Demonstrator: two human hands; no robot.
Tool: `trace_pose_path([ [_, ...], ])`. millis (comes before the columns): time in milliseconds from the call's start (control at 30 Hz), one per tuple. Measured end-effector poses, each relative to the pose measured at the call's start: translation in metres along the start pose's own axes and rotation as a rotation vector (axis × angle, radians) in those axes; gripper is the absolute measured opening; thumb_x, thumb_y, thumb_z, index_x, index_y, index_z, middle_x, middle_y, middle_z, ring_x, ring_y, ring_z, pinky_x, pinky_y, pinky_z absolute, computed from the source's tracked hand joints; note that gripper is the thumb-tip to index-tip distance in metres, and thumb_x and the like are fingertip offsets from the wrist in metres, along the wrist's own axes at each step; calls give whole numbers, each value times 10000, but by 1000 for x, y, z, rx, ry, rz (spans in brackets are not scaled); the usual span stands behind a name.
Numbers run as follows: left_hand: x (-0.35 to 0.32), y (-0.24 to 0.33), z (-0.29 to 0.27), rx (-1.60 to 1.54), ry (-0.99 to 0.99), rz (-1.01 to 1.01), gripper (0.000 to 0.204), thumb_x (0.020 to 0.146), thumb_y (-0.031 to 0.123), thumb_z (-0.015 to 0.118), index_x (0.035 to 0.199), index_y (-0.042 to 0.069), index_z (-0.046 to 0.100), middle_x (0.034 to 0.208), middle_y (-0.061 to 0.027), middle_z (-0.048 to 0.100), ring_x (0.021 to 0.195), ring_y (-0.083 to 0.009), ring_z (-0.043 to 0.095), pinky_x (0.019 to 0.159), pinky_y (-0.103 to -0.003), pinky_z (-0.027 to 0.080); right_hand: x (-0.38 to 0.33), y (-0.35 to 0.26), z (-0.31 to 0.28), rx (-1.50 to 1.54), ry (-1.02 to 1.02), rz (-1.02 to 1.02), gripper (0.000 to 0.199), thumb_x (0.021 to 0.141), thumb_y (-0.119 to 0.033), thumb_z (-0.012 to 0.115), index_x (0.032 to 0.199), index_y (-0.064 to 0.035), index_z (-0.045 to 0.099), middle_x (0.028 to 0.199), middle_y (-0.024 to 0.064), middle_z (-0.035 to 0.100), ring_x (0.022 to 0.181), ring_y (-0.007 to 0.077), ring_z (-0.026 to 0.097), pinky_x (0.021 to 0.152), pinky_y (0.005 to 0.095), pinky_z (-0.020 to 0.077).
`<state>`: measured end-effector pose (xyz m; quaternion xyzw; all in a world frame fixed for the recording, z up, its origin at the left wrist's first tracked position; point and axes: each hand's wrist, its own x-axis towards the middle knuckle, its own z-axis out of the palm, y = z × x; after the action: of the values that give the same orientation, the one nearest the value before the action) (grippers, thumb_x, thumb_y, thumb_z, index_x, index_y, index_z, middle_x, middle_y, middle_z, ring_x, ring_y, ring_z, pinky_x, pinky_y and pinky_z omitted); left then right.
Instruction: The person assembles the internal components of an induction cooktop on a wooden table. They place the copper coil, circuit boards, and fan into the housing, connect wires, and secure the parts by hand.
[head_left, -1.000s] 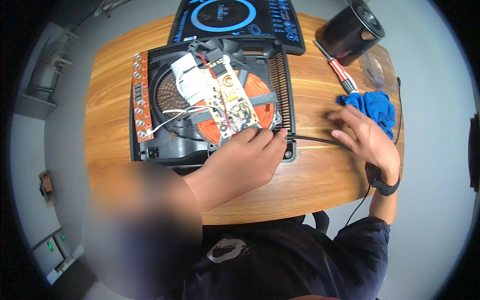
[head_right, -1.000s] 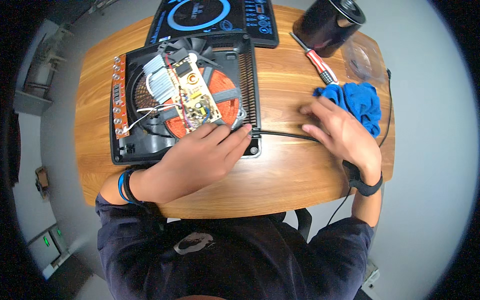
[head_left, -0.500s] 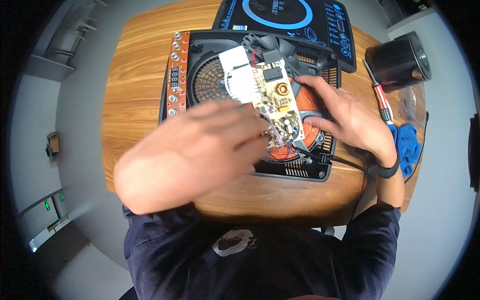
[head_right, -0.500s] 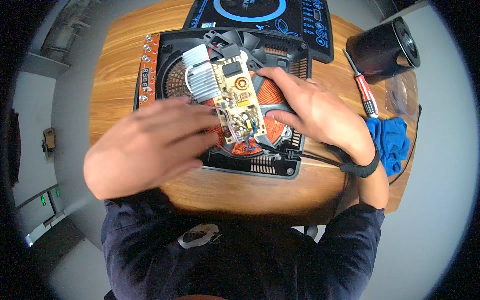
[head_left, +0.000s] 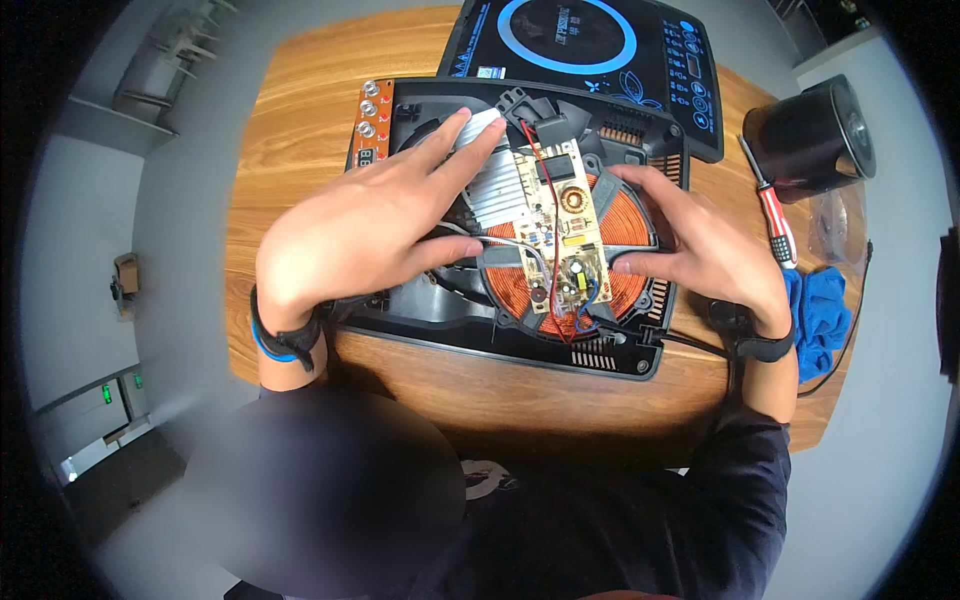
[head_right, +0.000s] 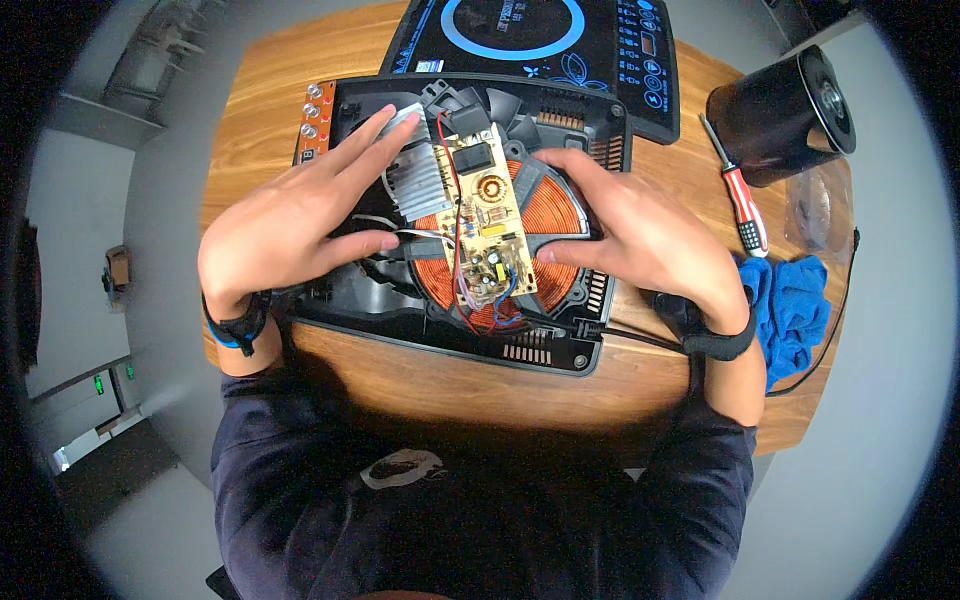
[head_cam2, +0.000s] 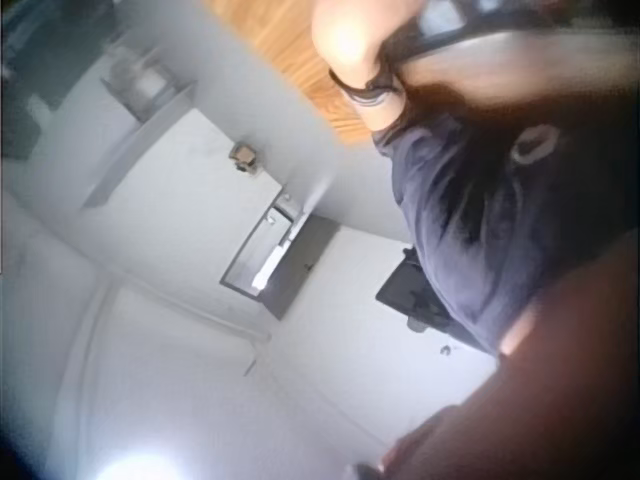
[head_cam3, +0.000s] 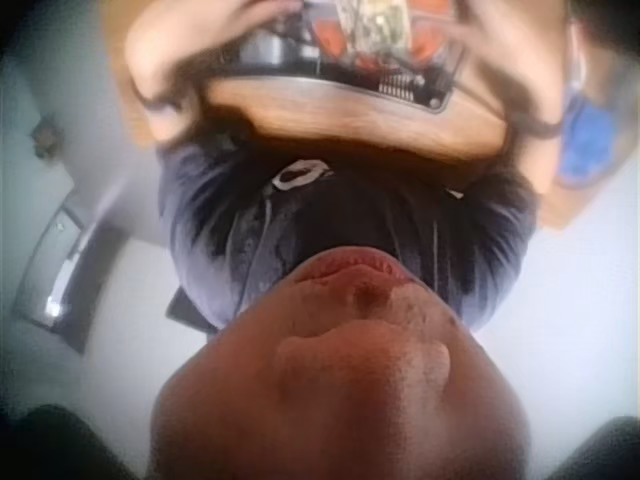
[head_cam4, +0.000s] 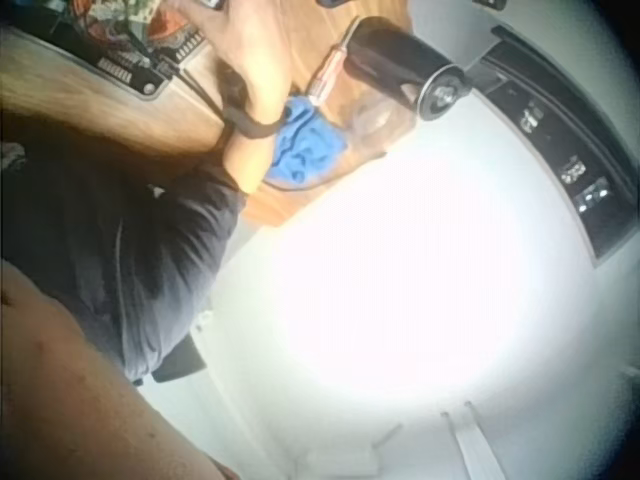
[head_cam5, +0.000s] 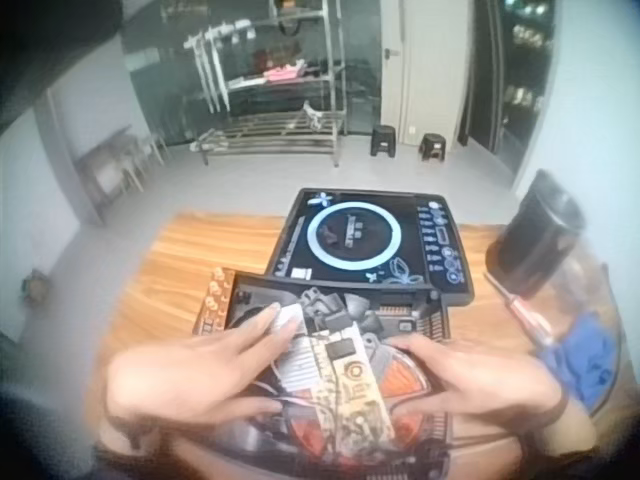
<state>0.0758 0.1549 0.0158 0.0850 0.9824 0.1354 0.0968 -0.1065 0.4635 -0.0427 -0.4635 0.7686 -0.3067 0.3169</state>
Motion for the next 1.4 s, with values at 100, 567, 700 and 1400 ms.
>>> trace_pose_path([
  [100,11,-12,8,-11,74,88,967,1021,335,860,1798,75,344,1736,-343,474,1435,-537,640,1153,-528,583,4,8,5,3,35,-40,757,978,-318,928,1590,-78,553,1241,246,813,1191,441,773,976,504,605],
  [567,28,18,-14,51,34,-15,941,877,276,959,1703,145,530,1566,-158,559,1403,-441,658,1144,-534,574,-5,20,15,164,131,-149,156,1215,-151,628,1331,-48,643,925,1,610,876,97,539,794,321,493],
  [700,24,26,-14,102,60,-13,847,869,289,969,1619,139,605,1565,-182,550,1365,-445,679,1121,-535,584,-5,16,21,270,112,-121,160,1223,-156,614,1349,-58,608,938,-11,620,900,79,534,819,298,494],
  [1400,-1,52,-16,294,441,101,796,893,264,973,1611,176,639,1651,-234,508,1319,-435,747,1087,-493,663,-4,23,12,339,286,-237,179,1249,-129,550,1387,-24,594,1103,4,726,1012,29,693,890,245,587],
])
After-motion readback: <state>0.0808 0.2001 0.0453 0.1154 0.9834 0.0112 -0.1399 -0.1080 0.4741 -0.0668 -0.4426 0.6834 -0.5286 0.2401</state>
